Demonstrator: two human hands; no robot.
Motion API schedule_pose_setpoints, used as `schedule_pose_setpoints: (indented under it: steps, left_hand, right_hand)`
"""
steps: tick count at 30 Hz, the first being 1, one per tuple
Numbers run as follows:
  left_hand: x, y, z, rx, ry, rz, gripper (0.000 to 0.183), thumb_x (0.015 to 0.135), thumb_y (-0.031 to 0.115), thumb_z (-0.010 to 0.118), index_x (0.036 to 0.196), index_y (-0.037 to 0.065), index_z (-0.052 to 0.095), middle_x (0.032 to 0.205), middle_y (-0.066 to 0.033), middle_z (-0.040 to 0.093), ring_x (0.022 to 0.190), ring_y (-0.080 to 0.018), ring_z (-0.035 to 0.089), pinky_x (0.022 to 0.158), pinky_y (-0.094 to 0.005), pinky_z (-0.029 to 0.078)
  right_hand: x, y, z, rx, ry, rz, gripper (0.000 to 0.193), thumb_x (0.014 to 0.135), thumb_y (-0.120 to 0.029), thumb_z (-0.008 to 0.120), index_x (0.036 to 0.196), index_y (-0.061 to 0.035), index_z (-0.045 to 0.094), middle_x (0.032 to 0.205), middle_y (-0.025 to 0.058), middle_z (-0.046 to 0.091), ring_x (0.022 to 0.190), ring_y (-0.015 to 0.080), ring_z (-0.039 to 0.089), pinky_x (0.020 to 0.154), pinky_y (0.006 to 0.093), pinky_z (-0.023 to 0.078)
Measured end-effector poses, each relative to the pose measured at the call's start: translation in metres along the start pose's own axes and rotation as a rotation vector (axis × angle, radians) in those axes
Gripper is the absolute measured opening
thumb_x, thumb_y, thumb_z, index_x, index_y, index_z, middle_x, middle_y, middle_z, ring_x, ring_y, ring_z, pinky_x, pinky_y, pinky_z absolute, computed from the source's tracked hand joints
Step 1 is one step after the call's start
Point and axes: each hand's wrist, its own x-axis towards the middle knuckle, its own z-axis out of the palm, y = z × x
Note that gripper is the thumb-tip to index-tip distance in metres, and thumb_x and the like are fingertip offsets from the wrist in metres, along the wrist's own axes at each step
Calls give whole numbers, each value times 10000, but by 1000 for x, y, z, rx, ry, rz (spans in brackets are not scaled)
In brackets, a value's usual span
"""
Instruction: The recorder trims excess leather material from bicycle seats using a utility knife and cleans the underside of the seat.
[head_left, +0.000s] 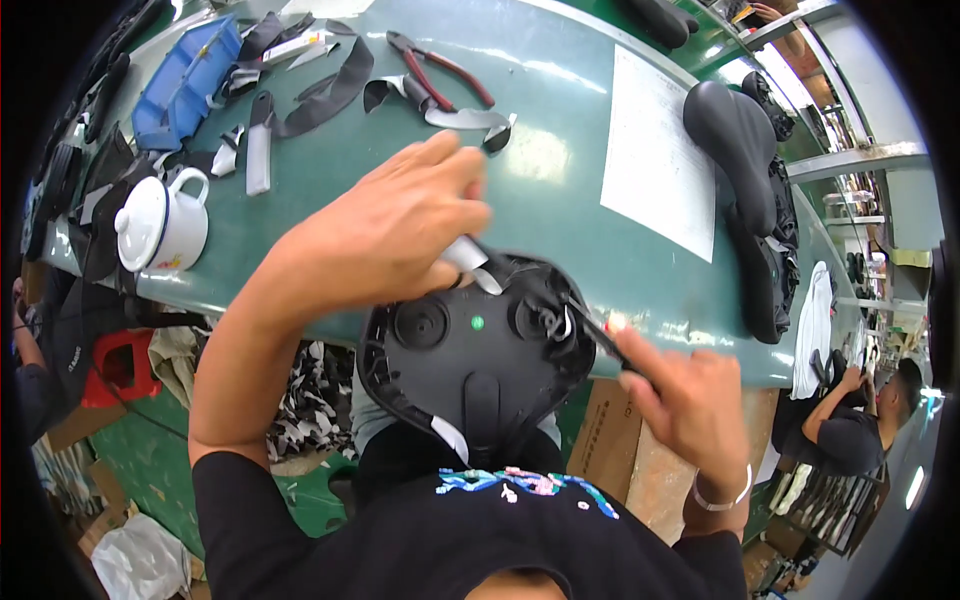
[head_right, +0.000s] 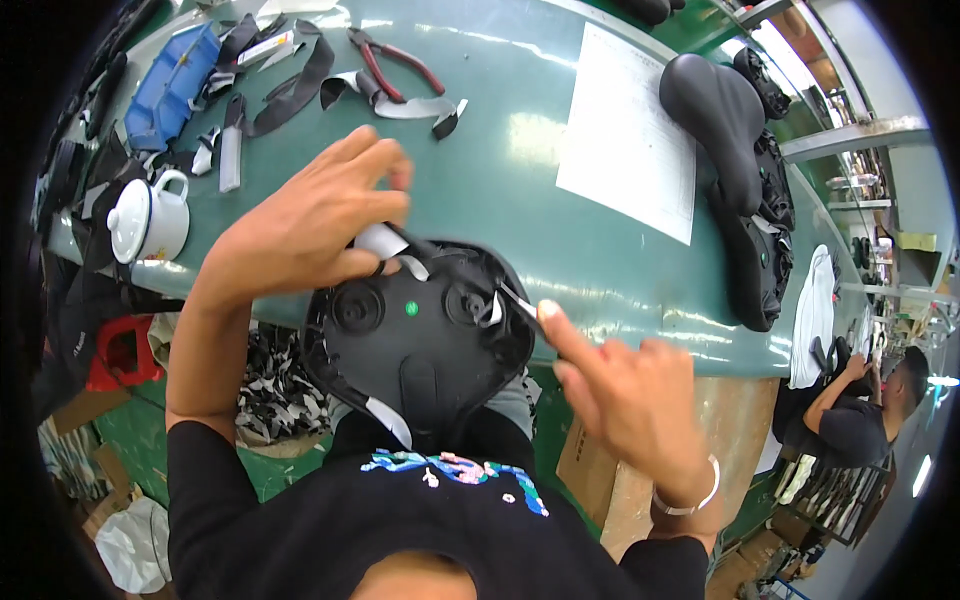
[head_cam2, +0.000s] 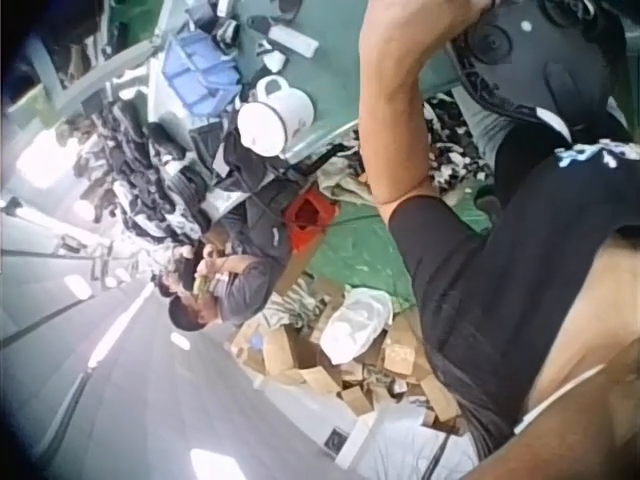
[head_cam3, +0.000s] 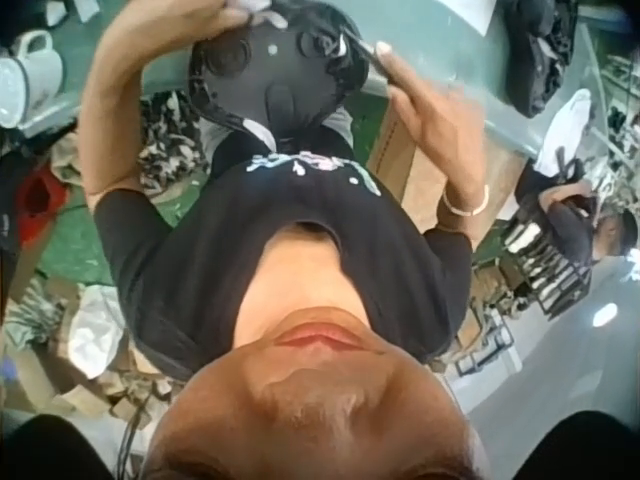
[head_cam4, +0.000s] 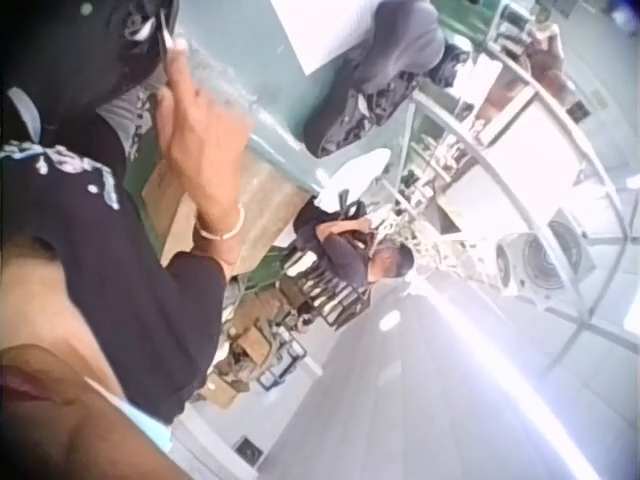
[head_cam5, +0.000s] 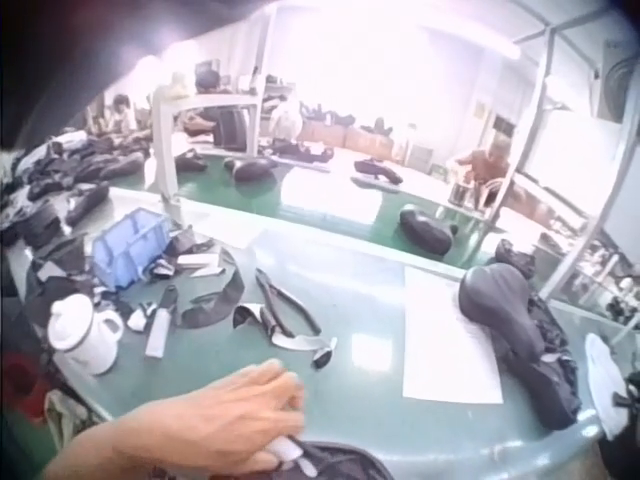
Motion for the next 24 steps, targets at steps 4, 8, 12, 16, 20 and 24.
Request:
schedule_pose_setpoints:
  steps: [4,8,12,16,20,24]
  left_hand:
    - [38,18,20,-976,-194,157,256,933,263,567,811,38,589,803,-88,582,813,-215,566,735,-324,452]
    - [45,23,13,-1255,561,-442,320,976,285,488,750,63,533,654,-22,503,538,-83,440,491,-228,329]
    - [31,18,-29,-1269,1461,-307,263,909,184,567,696,55,484,612,-7,455,530,-88,423,495,-239,329]
    - [17,23,-26,-1064,1944,-231,319,939,218,507,680,85,375,638,-8,362,571,-115,376,515,-248,331]
    - [-7,10,-17,-122,2279,-415,341,963,273,423,695,63,411,673,-57,428,588,-141,400,520,-262,347]
    - [-25,-12,-14,37,1767,-708,301,960,253,420,803,20,526,722,-65,502,620,-163,483,554,-307,414]
  right_hand:
    - [5,13,1,98,4,-63,475,818,-215,649,1283,-218,553,569,61,513,459,264,492,483,383,364]
    - [-22,-10,28,65,29,-2,537,828,-216,653,1338,-153,495,573,64,504,458,254,496,459,380,360]
    - [-50,-47,41,348,39,222,559,847,-177,643,1356,-50,450,661,104,594,503,274,568,458,370,401]
    - [-56,-57,59,684,116,437,560,865,-137,625,1367,-12,411,841,173,673,577,307,636,515,373,468]
    - [-56,-59,57,779,41,427,536,852,-146,645,1340,-44,448,902,184,676,626,329,653,552,377,494]
    - [-57,-49,63,939,-15,411,520,841,-165,659,1317,-66,476,1003,194,668,725,333,675,630,368,530]
